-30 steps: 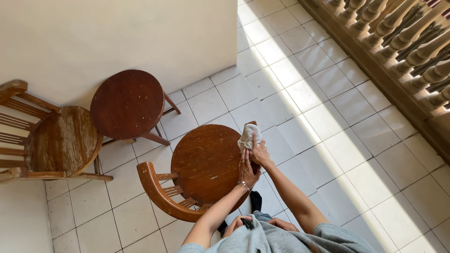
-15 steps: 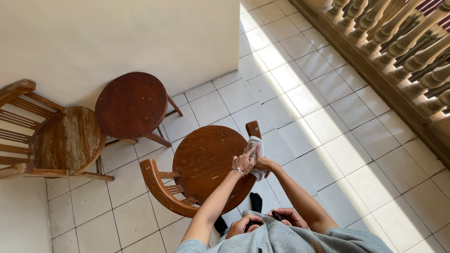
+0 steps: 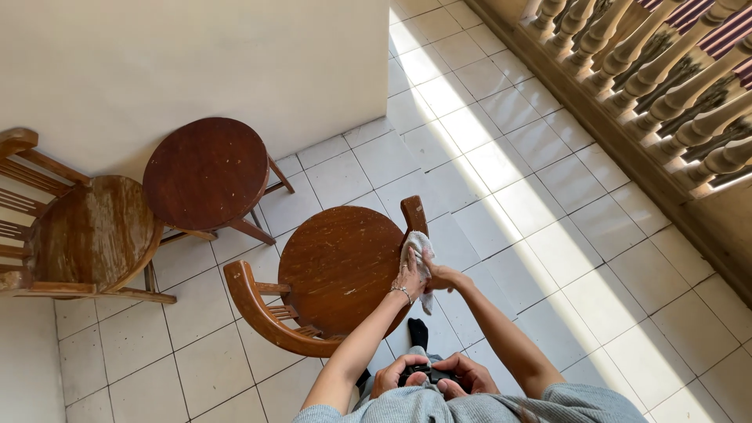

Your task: Cleaning a wooden chair and side table using a white cloth.

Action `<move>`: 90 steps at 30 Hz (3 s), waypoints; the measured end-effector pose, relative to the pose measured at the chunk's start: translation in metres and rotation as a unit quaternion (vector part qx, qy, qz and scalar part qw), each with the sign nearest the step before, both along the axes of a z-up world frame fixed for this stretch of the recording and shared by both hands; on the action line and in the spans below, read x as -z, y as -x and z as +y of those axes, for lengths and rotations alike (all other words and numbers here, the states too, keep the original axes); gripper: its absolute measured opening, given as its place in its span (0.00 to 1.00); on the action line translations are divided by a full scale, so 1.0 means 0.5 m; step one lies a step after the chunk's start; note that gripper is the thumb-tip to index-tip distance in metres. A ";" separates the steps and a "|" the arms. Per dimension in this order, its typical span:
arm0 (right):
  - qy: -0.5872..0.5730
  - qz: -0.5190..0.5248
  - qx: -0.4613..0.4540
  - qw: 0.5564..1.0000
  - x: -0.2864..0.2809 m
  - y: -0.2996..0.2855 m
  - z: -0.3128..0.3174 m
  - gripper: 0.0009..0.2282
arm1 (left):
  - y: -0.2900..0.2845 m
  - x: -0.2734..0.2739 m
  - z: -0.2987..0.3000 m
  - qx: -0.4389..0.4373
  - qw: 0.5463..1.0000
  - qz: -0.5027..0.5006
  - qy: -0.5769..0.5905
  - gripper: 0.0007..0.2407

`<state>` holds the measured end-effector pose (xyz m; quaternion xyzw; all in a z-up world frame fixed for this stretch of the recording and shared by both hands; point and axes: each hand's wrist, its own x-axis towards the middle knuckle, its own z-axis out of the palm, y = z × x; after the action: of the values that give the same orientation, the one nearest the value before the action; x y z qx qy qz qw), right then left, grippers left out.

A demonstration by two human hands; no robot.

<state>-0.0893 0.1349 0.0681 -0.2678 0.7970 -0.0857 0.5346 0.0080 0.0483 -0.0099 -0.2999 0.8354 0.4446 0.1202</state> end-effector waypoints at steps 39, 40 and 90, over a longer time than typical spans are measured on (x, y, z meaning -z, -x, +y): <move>0.264 0.347 -0.069 0.898 0.217 0.022 -0.031 0.28 | -0.018 0.211 0.067 0.005 0.984 0.016 0.175 0.31; 0.230 0.336 -0.064 0.911 0.173 0.014 -0.040 0.28 | -0.021 0.204 0.065 0.004 0.986 0.017 0.168 0.31; 0.321 0.301 0.059 0.896 0.259 0.029 -0.011 0.28 | 0.006 0.106 -0.017 0.035 0.995 0.080 0.049 0.53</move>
<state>-0.1037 0.1292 -0.0616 -0.3906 0.8633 -0.2832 0.1482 0.0049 0.0397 -0.0631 -0.2396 0.8729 0.4217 0.0534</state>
